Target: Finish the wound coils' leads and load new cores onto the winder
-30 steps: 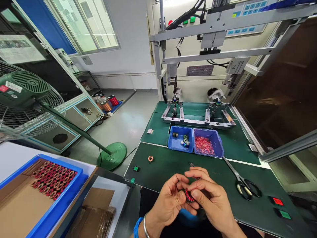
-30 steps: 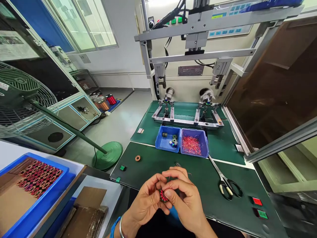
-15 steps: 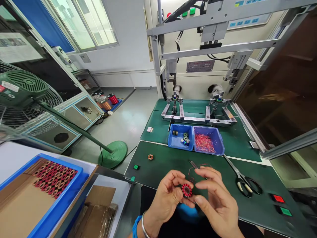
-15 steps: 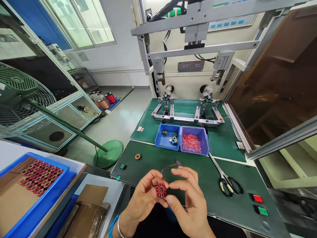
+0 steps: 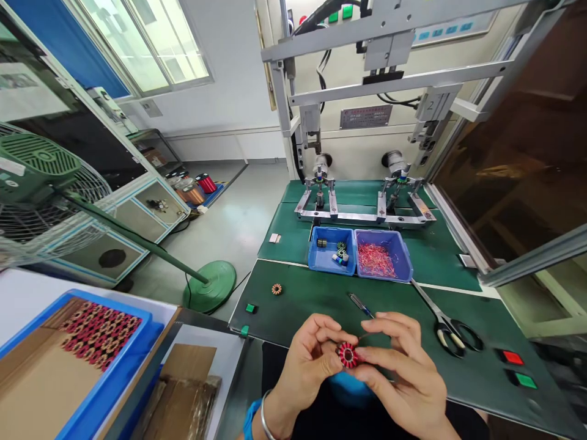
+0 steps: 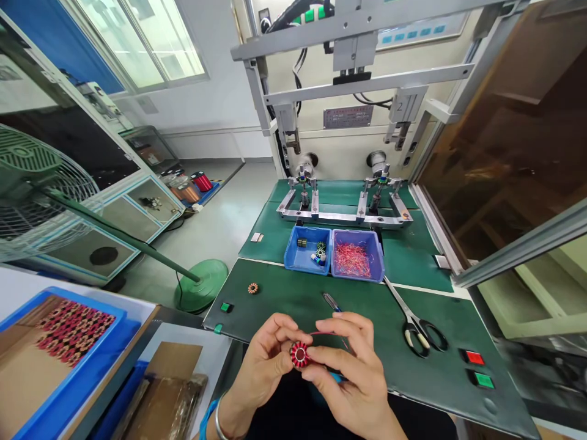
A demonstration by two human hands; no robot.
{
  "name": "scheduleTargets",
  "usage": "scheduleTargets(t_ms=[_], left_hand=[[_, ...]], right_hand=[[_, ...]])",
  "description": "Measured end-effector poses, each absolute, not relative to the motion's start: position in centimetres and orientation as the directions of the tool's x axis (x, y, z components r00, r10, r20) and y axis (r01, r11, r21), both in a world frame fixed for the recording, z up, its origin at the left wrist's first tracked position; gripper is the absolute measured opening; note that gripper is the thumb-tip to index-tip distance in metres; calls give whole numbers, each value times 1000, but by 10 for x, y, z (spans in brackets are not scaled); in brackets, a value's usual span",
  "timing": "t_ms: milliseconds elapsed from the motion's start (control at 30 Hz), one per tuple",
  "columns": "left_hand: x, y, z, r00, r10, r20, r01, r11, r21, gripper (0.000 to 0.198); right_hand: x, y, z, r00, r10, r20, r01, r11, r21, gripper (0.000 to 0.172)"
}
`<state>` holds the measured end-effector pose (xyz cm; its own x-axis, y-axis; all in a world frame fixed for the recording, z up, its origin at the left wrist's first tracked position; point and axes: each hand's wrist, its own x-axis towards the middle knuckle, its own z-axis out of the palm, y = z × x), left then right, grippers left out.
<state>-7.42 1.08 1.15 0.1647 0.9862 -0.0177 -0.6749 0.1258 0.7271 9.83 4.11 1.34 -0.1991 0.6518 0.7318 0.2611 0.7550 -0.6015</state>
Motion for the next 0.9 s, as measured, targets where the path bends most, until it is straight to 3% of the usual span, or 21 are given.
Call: scheduleTargets(t_ms=[400, 633, 767, 900], left_hand=[[-73, 9, 6, 279, 960, 5, -642, 183, 744, 43], [-71, 14, 13, 345, 938, -21, -630, 248, 736, 50], [-74, 17, 15, 491, 864, -113, -526, 397, 752, 49], [-78, 17, 18, 522, 837, -162, -431, 423, 797, 41]], right_hand=[[92, 40, 25, -248, 750, 614, 142, 655, -742, 16], [84, 35, 30, -254, 792, 555, 163, 601, -782, 34], [86, 34, 27, -236, 816, 528, 185, 571, -800, 24], [93, 34, 29, -243, 845, 476, 193, 523, -830, 16]])
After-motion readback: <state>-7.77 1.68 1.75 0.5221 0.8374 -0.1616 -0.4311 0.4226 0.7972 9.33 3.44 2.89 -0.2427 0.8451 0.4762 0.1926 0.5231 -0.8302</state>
